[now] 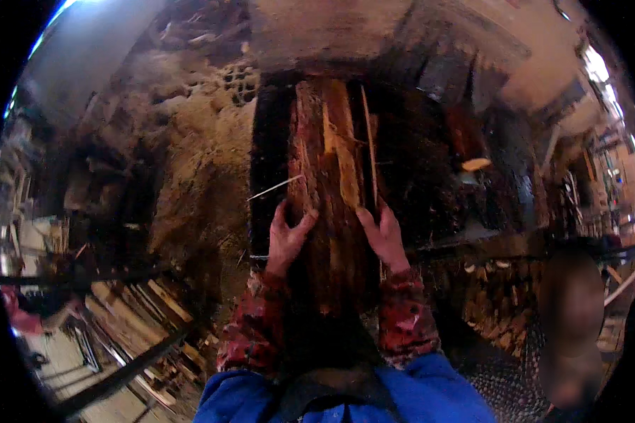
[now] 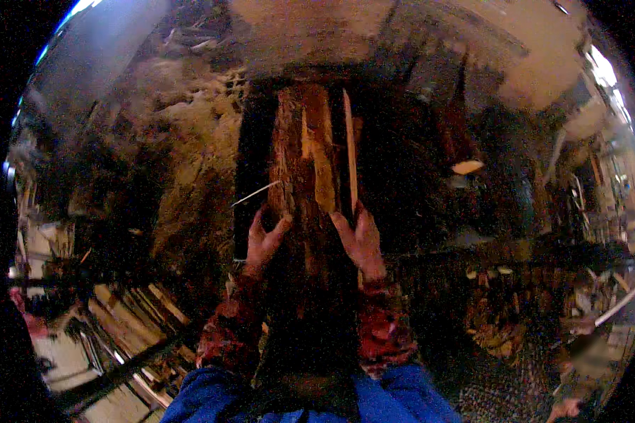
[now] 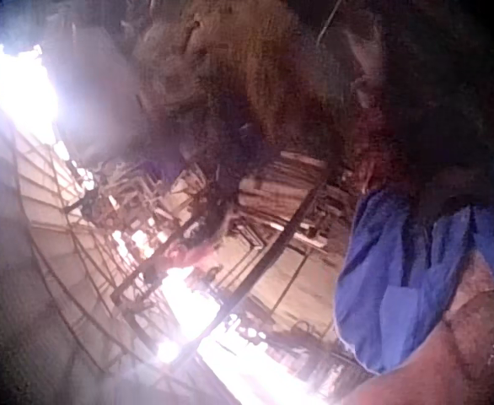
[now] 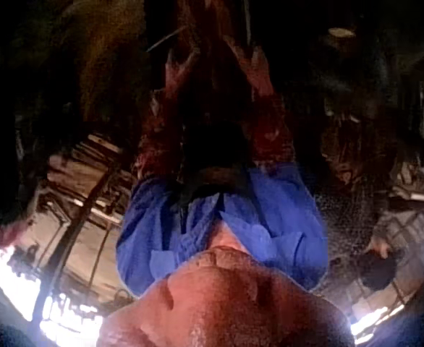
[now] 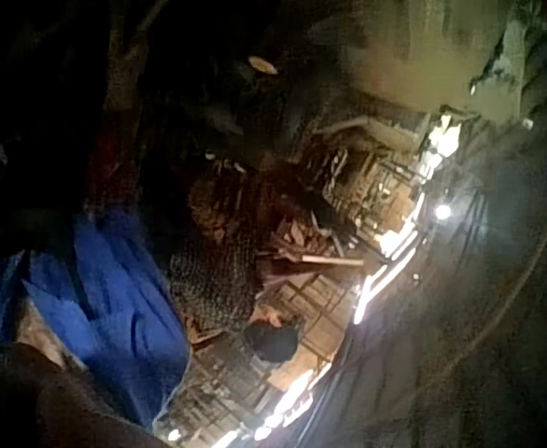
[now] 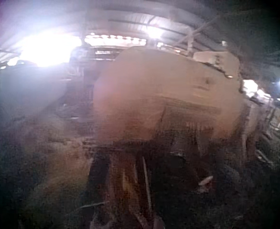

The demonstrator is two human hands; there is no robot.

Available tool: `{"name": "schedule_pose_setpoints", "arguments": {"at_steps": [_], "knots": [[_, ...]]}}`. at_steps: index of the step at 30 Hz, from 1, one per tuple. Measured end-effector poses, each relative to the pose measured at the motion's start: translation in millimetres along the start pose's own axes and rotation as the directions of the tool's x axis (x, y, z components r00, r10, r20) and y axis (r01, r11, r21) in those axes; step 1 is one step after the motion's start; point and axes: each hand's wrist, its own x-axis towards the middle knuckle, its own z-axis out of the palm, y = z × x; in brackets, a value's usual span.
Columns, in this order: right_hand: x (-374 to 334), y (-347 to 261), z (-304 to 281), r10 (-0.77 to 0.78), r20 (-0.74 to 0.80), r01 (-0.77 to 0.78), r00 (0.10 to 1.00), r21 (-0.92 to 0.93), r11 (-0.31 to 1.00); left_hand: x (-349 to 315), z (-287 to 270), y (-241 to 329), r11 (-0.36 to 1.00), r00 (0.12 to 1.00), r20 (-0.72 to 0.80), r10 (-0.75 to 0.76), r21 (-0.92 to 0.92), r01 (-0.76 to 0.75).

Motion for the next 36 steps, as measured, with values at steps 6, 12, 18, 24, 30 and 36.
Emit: {"name": "schedule_pose_setpoints", "arguments": {"at_steps": [6,12,18,24,30,36], "knots": [[-65.2,-18.3,3.9,0.072,0.189,-0.107,0.979,0.184,0.977,-95.3,-14.3,-16.7,0.987,0.989,-0.148,-0.029,-0.163,0.005],[-114.0,37.2,16.5,0.295,0.223,-0.357,0.929,0.329,0.874,-141.2,-38.0,20.2,0.848,0.889,-0.022,-0.457,-0.313,0.428],[-78.4,60.6,-9.7,0.286,0.529,-0.525,0.799,0.382,0.761,-145.2,-50.9,22.9,0.828,0.911,0.291,-0.292,-0.400,0.393],[-52.6,153.0,13.9,0.194,0.477,-0.373,0.857,0.316,0.872,-132.8,-57.8,23.3,0.921,0.925,0.350,-0.147,-0.293,0.257],[-98.4,33.5,24.9,0.319,0.499,-0.518,0.805,0.332,0.788,-139.7,-55.2,-7.9,0.934,0.956,0.186,-0.228,-0.236,0.269],[-129.1,5.4,41.2,0.301,0.526,-0.457,0.795,0.195,0.868,-178.9,-78.5,-33.7,0.922,0.980,0.109,-0.166,-0.337,0.193]]}}
